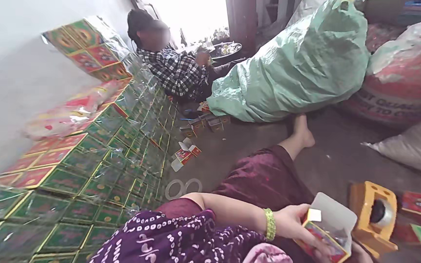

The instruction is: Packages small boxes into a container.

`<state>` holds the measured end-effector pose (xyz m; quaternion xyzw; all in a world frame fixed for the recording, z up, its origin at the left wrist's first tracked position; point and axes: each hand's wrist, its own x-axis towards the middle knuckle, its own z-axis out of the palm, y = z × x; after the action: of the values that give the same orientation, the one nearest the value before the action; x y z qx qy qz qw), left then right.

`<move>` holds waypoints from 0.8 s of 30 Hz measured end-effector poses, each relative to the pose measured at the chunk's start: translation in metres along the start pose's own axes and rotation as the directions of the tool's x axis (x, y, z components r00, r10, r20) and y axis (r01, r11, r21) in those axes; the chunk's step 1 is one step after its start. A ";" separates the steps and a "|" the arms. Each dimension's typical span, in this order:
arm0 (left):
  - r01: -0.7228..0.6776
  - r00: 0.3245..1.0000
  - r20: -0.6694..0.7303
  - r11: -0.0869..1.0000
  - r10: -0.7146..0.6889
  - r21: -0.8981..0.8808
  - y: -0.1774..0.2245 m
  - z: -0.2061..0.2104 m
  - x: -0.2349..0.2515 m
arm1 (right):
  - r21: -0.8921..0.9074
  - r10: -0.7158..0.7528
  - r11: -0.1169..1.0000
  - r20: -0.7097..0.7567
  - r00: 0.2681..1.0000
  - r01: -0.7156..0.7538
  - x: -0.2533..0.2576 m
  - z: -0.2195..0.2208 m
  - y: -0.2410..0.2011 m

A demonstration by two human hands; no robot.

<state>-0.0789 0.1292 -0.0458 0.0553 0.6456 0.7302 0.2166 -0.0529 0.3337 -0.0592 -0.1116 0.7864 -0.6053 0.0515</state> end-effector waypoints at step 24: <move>0.021 1.000 0.001 0.998 -0.022 0.057 -0.008 -0.001 0.005 | -0.037 0.094 0.995 0.005 0.996 -0.094 -0.002 -0.008 0.014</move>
<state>-0.0821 0.1314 -0.0547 0.0553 0.6666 0.7090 0.2233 -0.0547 0.3452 -0.0710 -0.0775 0.8017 -0.5872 0.0803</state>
